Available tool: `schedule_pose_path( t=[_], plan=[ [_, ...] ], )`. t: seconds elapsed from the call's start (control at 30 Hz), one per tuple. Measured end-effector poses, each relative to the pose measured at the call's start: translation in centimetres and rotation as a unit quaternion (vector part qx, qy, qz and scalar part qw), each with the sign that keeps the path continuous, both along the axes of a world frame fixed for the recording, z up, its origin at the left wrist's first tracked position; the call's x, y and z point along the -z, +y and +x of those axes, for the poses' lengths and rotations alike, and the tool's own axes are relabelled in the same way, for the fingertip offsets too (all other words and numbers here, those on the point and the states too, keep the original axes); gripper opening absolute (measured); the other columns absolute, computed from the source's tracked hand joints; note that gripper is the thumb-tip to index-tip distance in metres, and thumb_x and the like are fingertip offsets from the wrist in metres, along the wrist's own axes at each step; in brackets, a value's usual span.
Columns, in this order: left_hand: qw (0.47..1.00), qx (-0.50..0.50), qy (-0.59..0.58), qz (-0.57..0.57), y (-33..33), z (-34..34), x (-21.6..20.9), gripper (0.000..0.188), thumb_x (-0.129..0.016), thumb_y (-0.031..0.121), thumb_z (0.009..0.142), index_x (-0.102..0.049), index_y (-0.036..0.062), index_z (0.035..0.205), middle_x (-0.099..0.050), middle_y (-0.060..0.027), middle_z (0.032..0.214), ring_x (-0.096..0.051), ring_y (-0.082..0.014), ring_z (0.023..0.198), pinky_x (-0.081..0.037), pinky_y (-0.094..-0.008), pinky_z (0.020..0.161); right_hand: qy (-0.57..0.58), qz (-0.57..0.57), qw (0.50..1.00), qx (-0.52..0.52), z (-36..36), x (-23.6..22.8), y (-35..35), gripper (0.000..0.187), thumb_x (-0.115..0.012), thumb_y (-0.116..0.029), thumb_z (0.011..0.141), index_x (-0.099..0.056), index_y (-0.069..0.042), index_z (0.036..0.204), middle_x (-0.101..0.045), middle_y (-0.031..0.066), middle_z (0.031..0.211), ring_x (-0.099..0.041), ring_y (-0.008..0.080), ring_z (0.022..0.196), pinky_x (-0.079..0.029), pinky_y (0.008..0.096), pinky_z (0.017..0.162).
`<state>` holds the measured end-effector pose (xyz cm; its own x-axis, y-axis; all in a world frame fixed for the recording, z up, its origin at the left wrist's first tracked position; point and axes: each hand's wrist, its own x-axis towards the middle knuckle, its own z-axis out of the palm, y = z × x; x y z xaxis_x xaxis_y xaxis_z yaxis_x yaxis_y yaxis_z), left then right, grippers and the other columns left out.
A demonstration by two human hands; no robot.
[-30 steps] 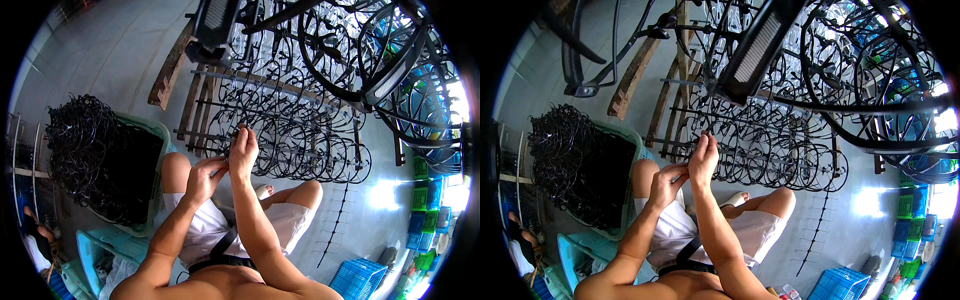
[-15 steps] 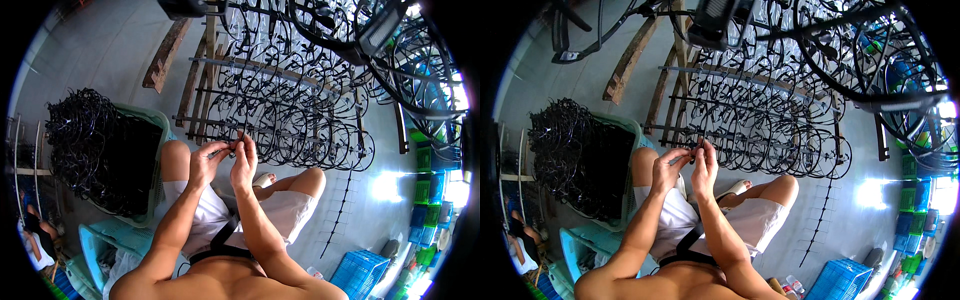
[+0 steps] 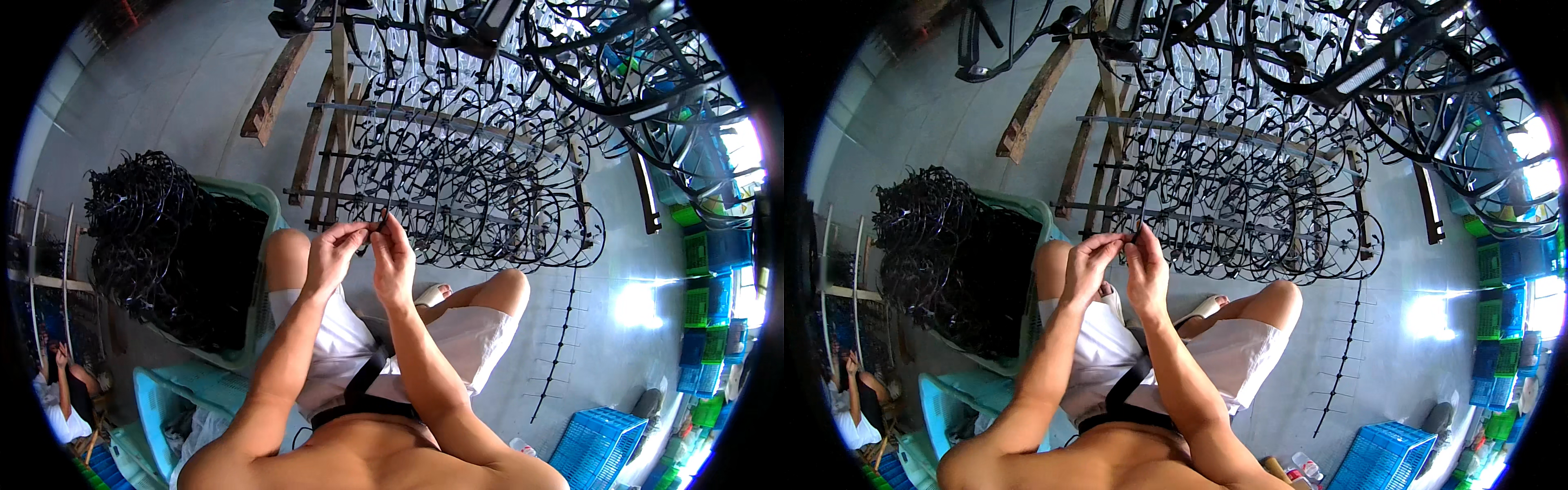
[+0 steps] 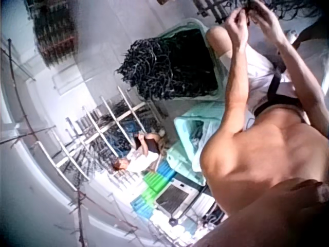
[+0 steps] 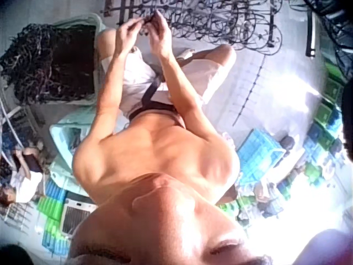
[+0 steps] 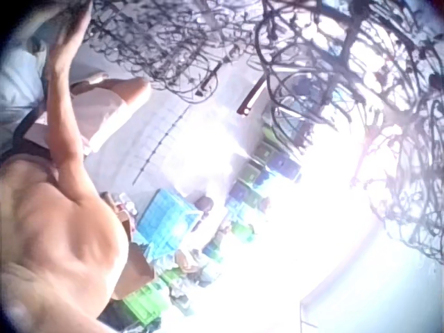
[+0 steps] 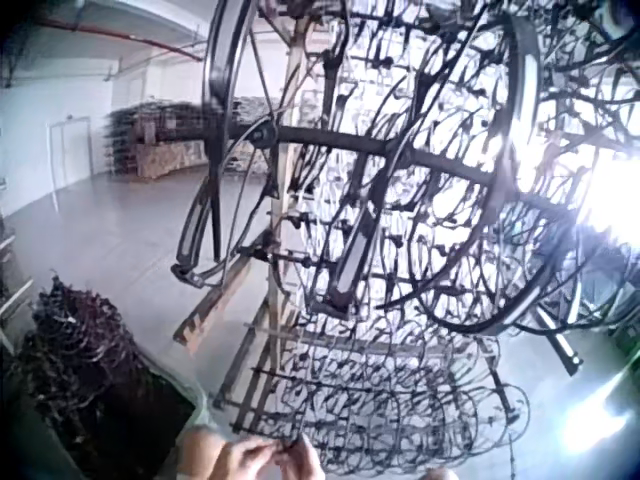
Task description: The person sits on a low stool and repeatedly picks up black wire loops from a green basket, then attaches them to a metal rack using both hands. The person works one item at a time, placing each loop onto the rack and adjusting it into position.
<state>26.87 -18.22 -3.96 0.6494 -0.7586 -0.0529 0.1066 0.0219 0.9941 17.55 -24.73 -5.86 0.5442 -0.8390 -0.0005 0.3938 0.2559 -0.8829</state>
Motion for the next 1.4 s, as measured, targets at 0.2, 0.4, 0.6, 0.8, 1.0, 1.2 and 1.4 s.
schedule_pose_path(
  t=[0.2,0.4,0.6,0.8,1.0,1.2,1.4],
  plan=[
    [0.862,-0.120,-0.487,0.078,2.5,6.5,0.1,0.027,-0.062,0.010,0.081,-0.061,0.0052,0.108,-0.061,-0.0154,0.105,-0.057,-0.0343,0.100,-0.046,-0.0402,0.088,0.254,-0.366,0.806,-0.389,-18.5,-9.7,-7.1,0.031,-0.059,-0.003,0.088,-0.057,-0.001,0.119,-0.061,0.0115,0.113,-0.053,0.0193,0.112,-0.044,0.0308,0.092],
    [0.716,0.016,-0.643,0.272,-0.2,9.6,1.2,0.042,-0.070,0.014,0.074,-0.058,0.0071,0.114,-0.052,-0.0203,0.120,-0.049,-0.0373,0.113,-0.039,-0.0448,0.097,0.684,-0.277,0.636,0.226,-38.9,-5.1,-23.6,0.050,-0.060,0.001,0.079,-0.053,-0.008,0.127,-0.053,0.0162,0.119,-0.054,0.0324,0.106,-0.046,0.0389,0.089],
    [0.673,0.020,-0.685,0.279,0.6,12.3,0.6,0.017,-0.066,0.012,0.075,-0.061,0.0057,0.090,-0.061,-0.0159,0.104,-0.059,-0.0354,0.097,-0.049,-0.0443,0.083,0.614,-0.647,0.436,0.119,-37.2,2.2,-32.6,0.046,-0.069,-0.025,0.077,-0.054,-0.012,0.119,-0.049,0.0147,0.126,-0.042,0.0355,0.121,-0.033,0.0479,0.105],
    [0.601,-0.103,-0.778,0.149,5.8,8.0,-9.6,0.027,-0.070,0.009,0.076,-0.063,0.0051,0.102,-0.061,-0.0198,0.116,-0.062,-0.0349,0.101,-0.051,-0.0420,0.089,0.513,-0.698,0.450,0.218,-42.3,-1.8,-34.6,0.022,-0.061,-0.012,0.080,-0.057,-0.004,0.100,-0.058,0.0160,0.103,-0.055,0.0358,0.101,-0.042,0.0491,0.096],
    [0.607,-0.119,-0.774,0.134,2.6,10.1,-21.0,0.024,-0.067,0.014,0.081,-0.066,0.0075,0.104,-0.061,-0.0140,0.121,-0.062,-0.0330,0.101,-0.052,-0.0404,0.085,0.484,-0.724,0.396,0.291,-41.0,-14.9,-30.6,0.035,-0.060,-0.004,0.079,-0.057,-0.005,0.114,-0.061,0.0162,0.097,-0.058,0.0369,0.095,-0.042,0.0505,0.093],
    [0.686,0.011,-0.678,0.265,-2.9,15.6,-22.4,0.024,-0.066,0.029,0.080,-0.068,0.0106,0.095,-0.049,-0.0113,0.136,-0.053,-0.0319,0.113,-0.044,-0.0410,0.094,0.509,-0.735,0.361,0.265,-35.1,-22.1,-31.0,0.021,-0.067,-0.009,0.076,-0.060,-0.007,0.096,-0.060,0.0096,0.091,-0.057,0.0295,0.093,-0.042,0.0439,0.095],
    [0.726,0.088,-0.606,0.313,-4.0,16.6,-23.2,0.026,-0.071,0.022,0.072,-0.068,0.0047,0.090,-0.056,-0.0124,0.123,-0.055,-0.0319,0.110,-0.044,-0.0365,0.092,0.401,-0.698,0.577,0.138,-34.3,-19.7,-39.0,0.018,-0.068,-0.009,0.077,-0.059,-0.005,0.092,-0.056,0.0081,0.078,-0.057,0.0308,0.079,-0.048,0.0390,0.074]
  ],
)
